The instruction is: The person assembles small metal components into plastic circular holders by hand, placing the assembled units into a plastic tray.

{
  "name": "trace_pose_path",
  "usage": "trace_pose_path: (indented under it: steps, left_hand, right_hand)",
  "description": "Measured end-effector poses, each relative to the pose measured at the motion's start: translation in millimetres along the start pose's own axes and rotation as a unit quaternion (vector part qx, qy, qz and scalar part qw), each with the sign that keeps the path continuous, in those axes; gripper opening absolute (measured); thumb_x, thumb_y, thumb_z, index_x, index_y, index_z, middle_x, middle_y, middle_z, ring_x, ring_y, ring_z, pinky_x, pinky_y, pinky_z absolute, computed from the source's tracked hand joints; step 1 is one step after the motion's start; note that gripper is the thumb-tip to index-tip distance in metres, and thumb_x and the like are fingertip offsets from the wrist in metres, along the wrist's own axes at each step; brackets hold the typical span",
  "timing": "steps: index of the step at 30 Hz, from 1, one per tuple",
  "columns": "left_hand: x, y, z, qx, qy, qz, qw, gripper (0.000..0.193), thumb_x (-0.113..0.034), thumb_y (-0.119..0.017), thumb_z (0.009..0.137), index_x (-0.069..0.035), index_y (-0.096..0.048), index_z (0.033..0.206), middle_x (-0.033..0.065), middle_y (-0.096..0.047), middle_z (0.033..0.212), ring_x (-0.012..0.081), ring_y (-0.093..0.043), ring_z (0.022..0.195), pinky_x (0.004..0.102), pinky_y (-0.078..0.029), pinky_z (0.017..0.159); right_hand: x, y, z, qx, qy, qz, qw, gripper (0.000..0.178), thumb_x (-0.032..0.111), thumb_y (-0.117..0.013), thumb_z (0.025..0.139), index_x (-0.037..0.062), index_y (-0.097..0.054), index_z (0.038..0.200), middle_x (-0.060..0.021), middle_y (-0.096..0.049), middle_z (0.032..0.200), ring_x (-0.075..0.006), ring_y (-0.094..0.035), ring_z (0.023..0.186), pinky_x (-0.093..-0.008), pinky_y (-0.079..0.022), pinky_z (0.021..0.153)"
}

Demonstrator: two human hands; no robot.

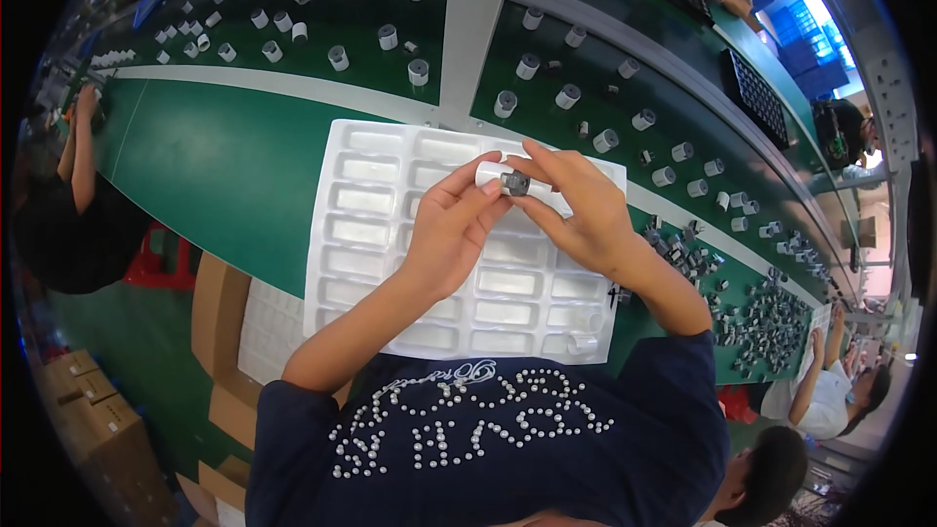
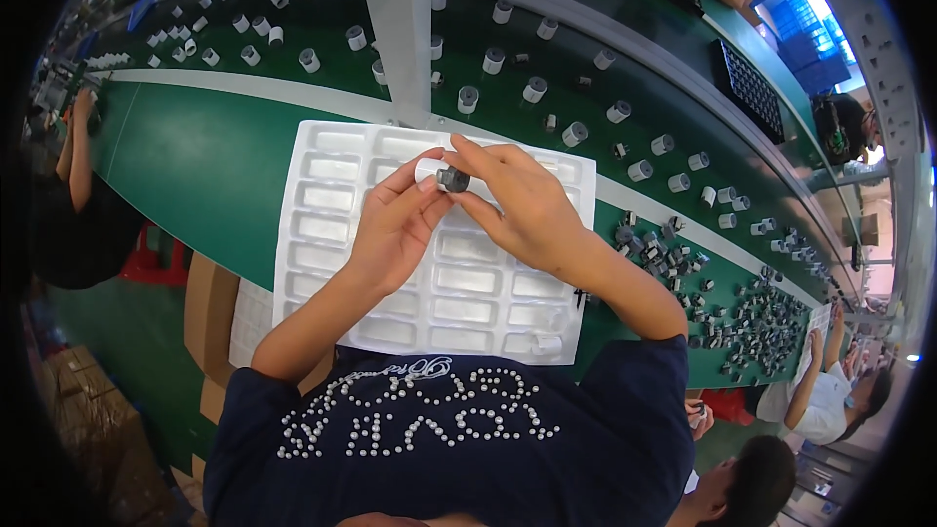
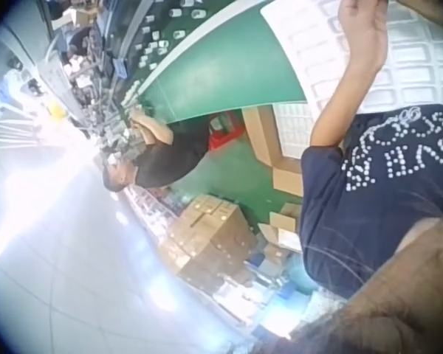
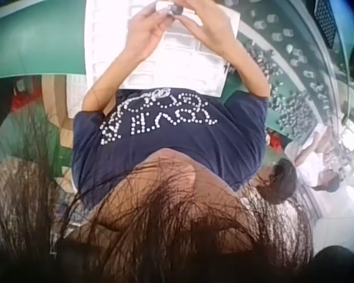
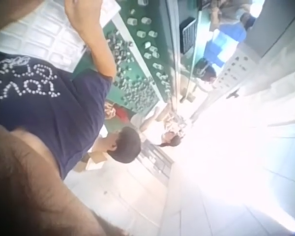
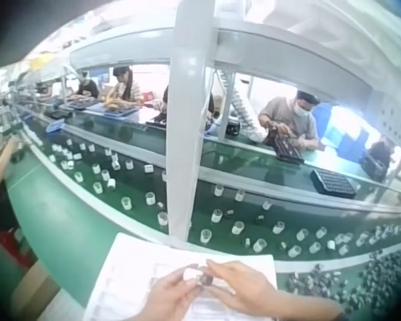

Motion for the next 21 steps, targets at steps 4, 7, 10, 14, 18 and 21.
trace_pose_path:
  steps: [4,7,10,14,18,21]
  left_hand:
    - [11.5,-6.4,7.7,0.018,-0.066,0.188,0.980,0.035,-0.005,-0.060,0.097,0.006,-0.054,0.130,0.0119,-0.064,0.117,0.0167,-0.065,0.106,0.0289,-0.052,0.095]
    - [21.5,-7.5,29.7,0.067,-0.047,0.259,0.962,0.035,-0.007,-0.063,0.096,0.005,-0.056,0.128,0.0114,-0.066,0.114,0.0168,-0.067,0.101,0.0275,-0.053,0.090]
    - [46.7,-7.2,51.8,0.065,0.036,0.205,0.976,0.032,-0.009,-0.063,0.096,0.003,-0.059,0.125,0.0111,-0.069,0.110,0.0168,-0.068,0.097,0.0261,-0.054,0.088]
    - [75.2,-29.5,43.3,0.050,-0.057,0.414,0.907,0.065,-0.039,-0.069,0.093,0.002,-0.048,0.138,0.0240,-0.050,0.140,0.0294,-0.057,0.123,0.0400,-0.051,0.098]
    - [115.9,-55.8,-31.0,0.435,-0.231,0.645,0.585,0.065,-0.046,-0.069,0.087,-0.014,-0.050,0.142,0.0248,-0.035,0.150,0.0430,-0.035,0.137,0.0587,-0.031,0.111]
    - [152.5,-24.3,-48.4,0.523,-0.244,0.651,0.493,0.049,-0.042,-0.067,0.086,-0.016,-0.064,0.128,0.0229,-0.040,0.146,0.0399,-0.038,0.136,0.0603,-0.031,0.110]
  right_hand:
    - [-2.2,-4.1,-4.8,0.029,0.024,-0.036,0.999,0.068,0.001,-0.079,0.077,0.0032,-0.051,0.139,-0.0121,-0.071,0.115,-0.0283,-0.067,0.099,-0.0341,-0.055,0.079]
    - [-8.6,-2.2,-12.6,0.002,0.018,-0.052,0.998,0.062,0.001,-0.078,0.076,0.0032,-0.056,0.134,-0.0121,-0.071,0.111,-0.0299,-0.067,0.101,-0.0353,-0.055,0.082]
    - [-28.5,7.7,-17.7,0.029,-0.038,-0.067,0.997,0.053,0.001,-0.078,0.075,0.0029,-0.061,0.125,-0.0120,-0.071,0.107,-0.0289,-0.069,0.098,-0.0350,-0.055,0.083]
    - [-115.3,41.9,-14.8,-0.095,-0.066,-0.198,0.973,0.039,0.006,-0.077,0.080,0.0039,-0.065,0.117,-0.0124,-0.072,0.105,-0.0253,-0.071,0.092,-0.0351,-0.056,0.083]
    - [-277.8,111.3,-16.1,-0.130,-0.319,-0.224,0.912,0.045,0.015,-0.072,0.084,0.0028,-0.059,0.126,-0.0134,-0.072,0.105,-0.0273,-0.071,0.094,-0.0376,-0.054,0.086]
    - [-403.0,133.6,-68.1,-0.010,-0.290,-0.351,0.890,0.053,0.018,-0.071,0.083,0.0023,-0.055,0.131,-0.0141,-0.072,0.101,-0.0321,-0.070,0.095,-0.0409,-0.053,0.089]
Point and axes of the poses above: each hand's wrist, its own z-axis towards the middle knuckle, its own y-axis out of the back of the hand, x = y × z, the point moved 4 cm from there along z, towards the middle knuckle
